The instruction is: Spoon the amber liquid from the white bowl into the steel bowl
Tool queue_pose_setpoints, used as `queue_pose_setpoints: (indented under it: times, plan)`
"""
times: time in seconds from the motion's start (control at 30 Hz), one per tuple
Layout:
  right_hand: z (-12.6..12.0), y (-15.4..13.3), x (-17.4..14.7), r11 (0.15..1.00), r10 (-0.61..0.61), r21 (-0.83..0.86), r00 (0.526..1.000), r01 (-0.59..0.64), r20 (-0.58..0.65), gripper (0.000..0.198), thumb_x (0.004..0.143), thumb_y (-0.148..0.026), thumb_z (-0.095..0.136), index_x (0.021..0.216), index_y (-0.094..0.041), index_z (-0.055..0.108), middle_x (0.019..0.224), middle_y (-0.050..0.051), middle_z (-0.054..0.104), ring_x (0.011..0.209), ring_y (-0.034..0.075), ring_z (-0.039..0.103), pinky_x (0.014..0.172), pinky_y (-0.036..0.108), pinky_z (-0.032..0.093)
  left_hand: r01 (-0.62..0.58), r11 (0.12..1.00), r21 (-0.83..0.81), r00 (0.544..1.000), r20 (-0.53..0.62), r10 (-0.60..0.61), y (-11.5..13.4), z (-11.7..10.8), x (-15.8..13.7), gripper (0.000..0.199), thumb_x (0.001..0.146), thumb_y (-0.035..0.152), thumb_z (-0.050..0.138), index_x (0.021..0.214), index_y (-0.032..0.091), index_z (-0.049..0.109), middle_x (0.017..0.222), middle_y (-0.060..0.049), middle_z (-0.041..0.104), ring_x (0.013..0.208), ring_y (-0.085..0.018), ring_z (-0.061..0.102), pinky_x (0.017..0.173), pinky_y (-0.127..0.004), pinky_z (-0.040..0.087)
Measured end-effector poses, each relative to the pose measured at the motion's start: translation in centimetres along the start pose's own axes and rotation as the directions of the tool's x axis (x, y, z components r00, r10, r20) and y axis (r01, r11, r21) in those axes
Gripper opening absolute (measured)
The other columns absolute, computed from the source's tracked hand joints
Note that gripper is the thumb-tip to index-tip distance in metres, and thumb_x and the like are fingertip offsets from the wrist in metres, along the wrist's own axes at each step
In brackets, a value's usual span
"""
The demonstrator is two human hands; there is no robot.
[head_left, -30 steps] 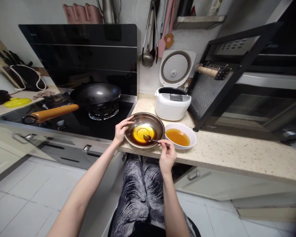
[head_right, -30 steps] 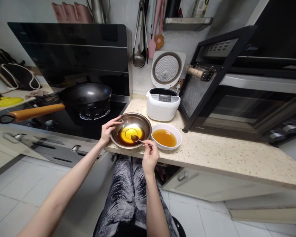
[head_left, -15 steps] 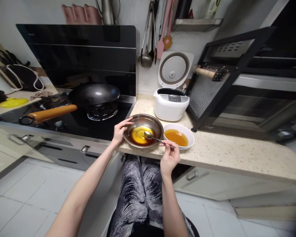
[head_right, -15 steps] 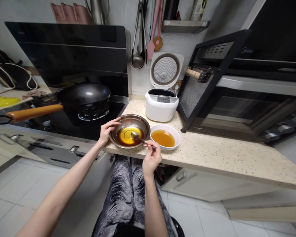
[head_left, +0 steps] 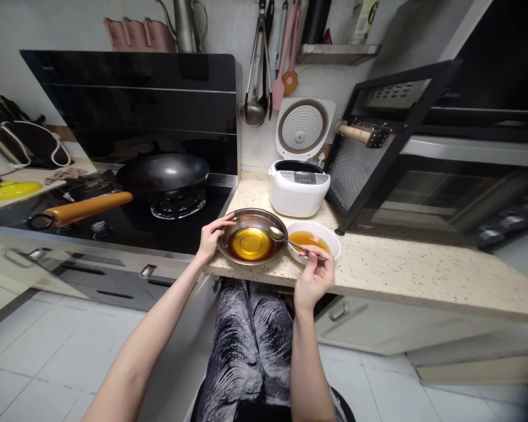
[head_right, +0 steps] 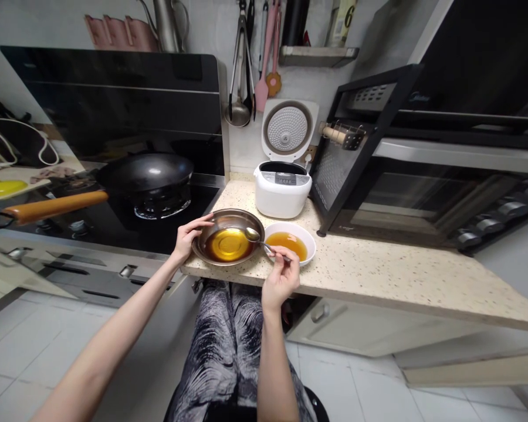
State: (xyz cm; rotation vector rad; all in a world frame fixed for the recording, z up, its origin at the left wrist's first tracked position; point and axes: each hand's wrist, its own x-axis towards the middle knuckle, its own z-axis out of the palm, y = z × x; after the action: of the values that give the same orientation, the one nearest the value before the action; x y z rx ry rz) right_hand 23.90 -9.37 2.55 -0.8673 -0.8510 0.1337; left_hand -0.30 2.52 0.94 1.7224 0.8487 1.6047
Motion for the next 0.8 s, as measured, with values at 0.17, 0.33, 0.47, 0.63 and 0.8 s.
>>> queue_pose_setpoints:
  times: [0.17,0.33,0.47,0.63,0.8]
  plan:
    - [-0.4,0.0,1.0,1.0,-0.015,-0.02,0.997,0.013,-0.081,0.019,0.099,-0.039,0.061,0.094,-0.02,0.062,0.092,0.005,0.07,0.081,0.016,0.07,0.074,0.033,0.061,0.008,1.0,0.006,1.0,0.003,-0.008,-0.2,-0.1,0.0,0.041,0.071,0.018,0.052,0.095,0.021,0.085,0.132,-0.007,0.074,0.133,-0.034,0.064,0.12,-0.052,0.044]
    - [-1.1,0.6,1.5,0.998,-0.05,-0.054,0.987,0.042,-0.152,0.019,0.1,-0.039,0.06,0.095,-0.02,0.061,0.091,0.005,0.069,0.079,0.016,0.069,0.074,0.033,0.06,0.001,1.0,0.008,1.0,0.003,-0.001,-0.3,-0.2,0.0,0.04,0.071,0.018,0.053,0.094,0.021,0.085,0.131,-0.007,0.074,0.133,-0.034,0.064,0.121,-0.052,0.043]
    - [-1.7,1.6,1.5,0.99,-0.098,-0.111,0.986,0.083,-0.138,0.018,0.102,-0.037,0.057,0.097,-0.02,0.061,0.092,0.006,0.069,0.08,0.017,0.07,0.075,0.033,0.06,0.0,1.0,0.009,1.0,0.008,0.0,-0.3,-0.2,0.0,0.04,0.07,0.018,0.053,0.095,0.021,0.085,0.131,-0.007,0.074,0.134,-0.034,0.063,0.121,-0.052,0.042]
    - [-2.8,2.9,1.8,0.923,-0.306,-0.24,0.952,0.301,0.017,0.013,0.103,-0.03,0.054,0.099,-0.021,0.064,0.092,0.006,0.071,0.091,0.02,0.072,0.084,0.037,0.061,0.007,1.0,0.013,1.0,0.01,-0.007,-0.2,-0.2,0.0,0.04,0.071,0.018,0.053,0.095,0.021,0.085,0.133,-0.006,0.074,0.134,-0.034,0.063,0.122,-0.052,0.041]
    - [-3.7,3.3,2.4,0.769,-0.508,-0.285,0.817,0.572,0.272,0.013,0.101,-0.017,0.055,0.105,-0.023,0.067,0.093,0.006,0.075,0.091,0.02,0.073,0.085,0.038,0.059,0.009,1.0,0.012,1.0,0.007,-0.01,-0.1,-0.2,0.0,0.039,0.071,0.018,0.053,0.094,0.02,0.085,0.132,-0.007,0.074,0.134,-0.034,0.063,0.123,-0.052,0.041]
